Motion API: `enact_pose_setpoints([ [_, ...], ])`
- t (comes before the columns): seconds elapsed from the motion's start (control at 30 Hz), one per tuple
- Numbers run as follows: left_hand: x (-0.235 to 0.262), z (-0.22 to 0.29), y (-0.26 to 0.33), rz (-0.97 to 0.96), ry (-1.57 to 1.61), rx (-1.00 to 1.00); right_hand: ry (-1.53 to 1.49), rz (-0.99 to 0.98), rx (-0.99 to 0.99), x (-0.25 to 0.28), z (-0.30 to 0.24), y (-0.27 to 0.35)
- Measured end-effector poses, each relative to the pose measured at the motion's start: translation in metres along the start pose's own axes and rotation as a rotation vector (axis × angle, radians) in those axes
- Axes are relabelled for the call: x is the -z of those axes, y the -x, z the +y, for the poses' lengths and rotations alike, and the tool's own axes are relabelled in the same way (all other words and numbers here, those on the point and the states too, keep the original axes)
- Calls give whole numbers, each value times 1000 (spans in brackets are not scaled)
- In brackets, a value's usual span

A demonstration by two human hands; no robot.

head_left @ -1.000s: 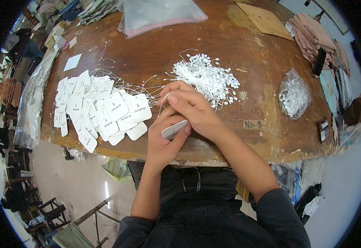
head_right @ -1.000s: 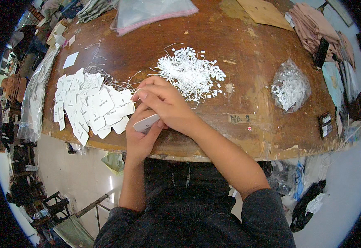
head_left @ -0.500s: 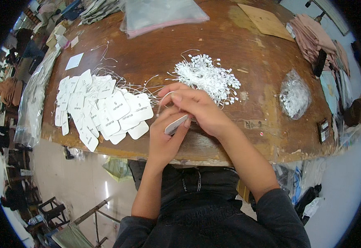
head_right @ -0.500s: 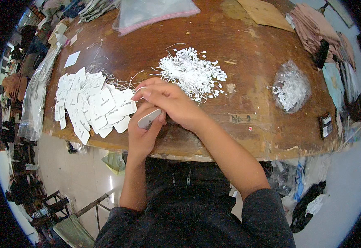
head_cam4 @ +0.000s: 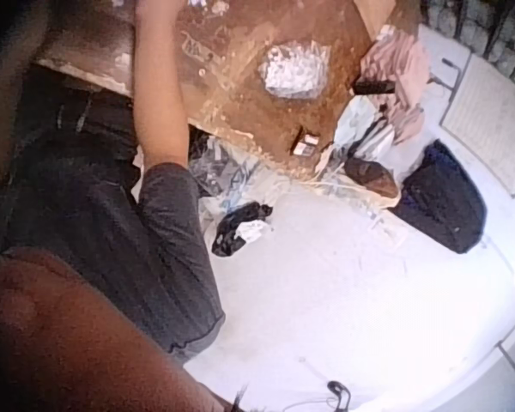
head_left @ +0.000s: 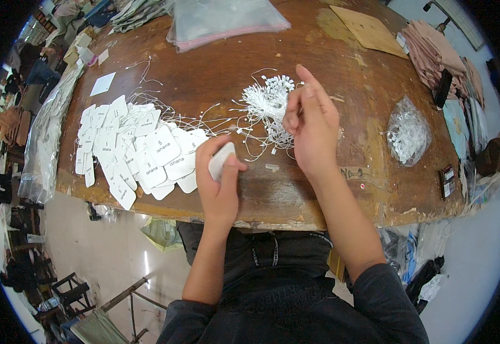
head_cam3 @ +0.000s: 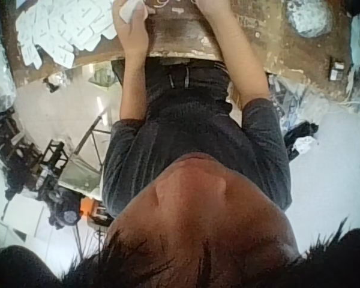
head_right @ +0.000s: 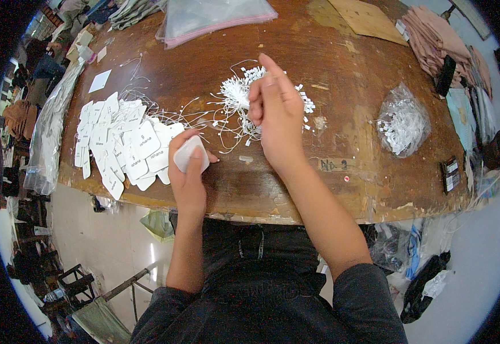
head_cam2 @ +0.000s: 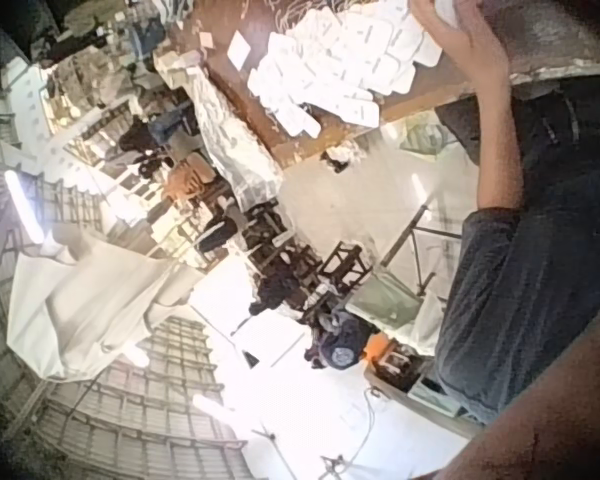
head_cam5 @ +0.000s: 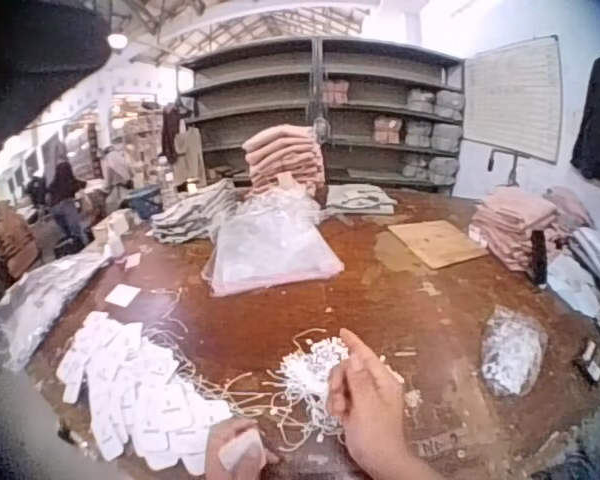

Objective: The person attaches white tags to white garments at a worktable, then folds the garments and places them into clear plastic bags. The person handles tags, garments, and bags throughout the clip.

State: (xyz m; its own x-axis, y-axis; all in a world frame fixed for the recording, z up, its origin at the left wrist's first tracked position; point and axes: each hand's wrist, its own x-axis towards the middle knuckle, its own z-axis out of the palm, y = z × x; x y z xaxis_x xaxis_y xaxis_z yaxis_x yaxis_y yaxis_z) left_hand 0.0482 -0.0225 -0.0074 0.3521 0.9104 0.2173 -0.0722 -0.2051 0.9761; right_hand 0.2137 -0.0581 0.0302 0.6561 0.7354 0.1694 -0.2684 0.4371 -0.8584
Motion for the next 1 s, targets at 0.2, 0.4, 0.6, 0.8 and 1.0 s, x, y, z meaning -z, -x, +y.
enact_pose_setpoints([
  [0.2,3,1,-1,-15,-119,27,313,-276,-112,-21,15,22],
  [0.4,2,9,1,70,-135,31,436,-289,-21,-16,13,22],
  [0.6,4,10,2,67,-137,100,565,-297,130,-19,15,26],
  [0.8,4,4,0,70,-79,-20,663,-375,221,-20,14,26],
  [1.0,2,3,1,51,-46,15,496,-353,-20,-16,17,24],
])
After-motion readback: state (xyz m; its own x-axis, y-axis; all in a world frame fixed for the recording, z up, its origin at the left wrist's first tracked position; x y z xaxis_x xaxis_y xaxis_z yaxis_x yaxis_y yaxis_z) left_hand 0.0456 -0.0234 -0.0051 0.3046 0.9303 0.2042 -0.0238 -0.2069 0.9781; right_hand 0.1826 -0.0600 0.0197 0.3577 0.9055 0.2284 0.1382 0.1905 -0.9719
